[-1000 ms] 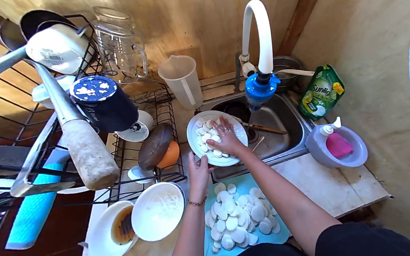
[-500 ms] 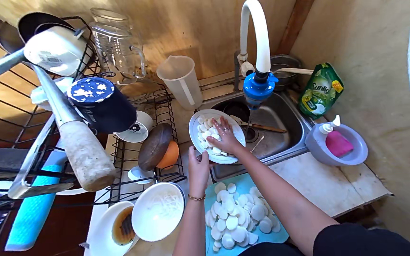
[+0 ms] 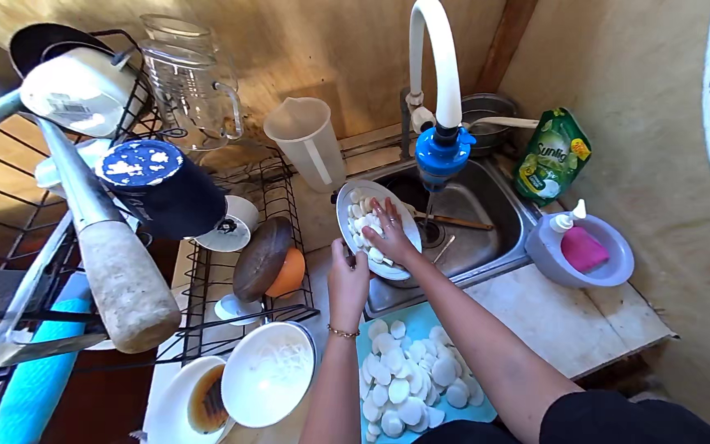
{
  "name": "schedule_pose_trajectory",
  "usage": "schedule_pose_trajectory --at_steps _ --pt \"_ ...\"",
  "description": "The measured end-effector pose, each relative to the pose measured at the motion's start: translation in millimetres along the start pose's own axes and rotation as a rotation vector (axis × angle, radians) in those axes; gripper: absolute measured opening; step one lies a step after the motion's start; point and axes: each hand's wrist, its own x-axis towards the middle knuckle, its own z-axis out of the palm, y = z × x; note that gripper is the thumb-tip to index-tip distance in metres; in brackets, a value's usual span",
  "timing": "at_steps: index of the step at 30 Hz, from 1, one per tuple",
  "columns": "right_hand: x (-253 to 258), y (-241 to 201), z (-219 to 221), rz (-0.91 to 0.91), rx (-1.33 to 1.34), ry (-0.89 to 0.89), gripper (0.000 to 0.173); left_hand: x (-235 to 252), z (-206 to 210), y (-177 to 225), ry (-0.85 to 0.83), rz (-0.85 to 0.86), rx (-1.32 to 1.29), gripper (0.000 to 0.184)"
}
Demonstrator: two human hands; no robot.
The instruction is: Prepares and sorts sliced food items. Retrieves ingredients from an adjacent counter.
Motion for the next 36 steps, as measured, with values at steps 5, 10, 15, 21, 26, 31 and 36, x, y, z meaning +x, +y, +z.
schedule_pose_trajectory --at_steps 5,10,15,21,26,31,36 --pt "4 3 0 0.013 0.064 0.037 0.084 3 3 10 -0.015 0.027 0.115 0.040" --pt "8 8 2 -0.013 0.134 0.104 0.081 5 7 23 -0.038 0.069 0.266 0.039" --pt "14 14 -19 0.018 -0.003 0.066 0.077 27 20 7 -0.070 0.010 0.025 0.039" --pt "38 33 -93 -0.011 -0.210 0.124 0.074 42 58 -26 -0.159 -0.192 -0.522 0.051" --pt "46 24 -108 0.078 -0.587 -0.283 0.083 38 92 -33 -0.237 -0.255 -0.646 0.050" --pt "59 42 -122 0.038 -0.590 -0.340 0.045 34 99 -43 -0.270 -0.311 -0.709 0.051" --pt "43 23 -144 0.042 -0.502 -0.400 0.046 35 92 -48 -0.296 -0.295 -0.670 0.050"
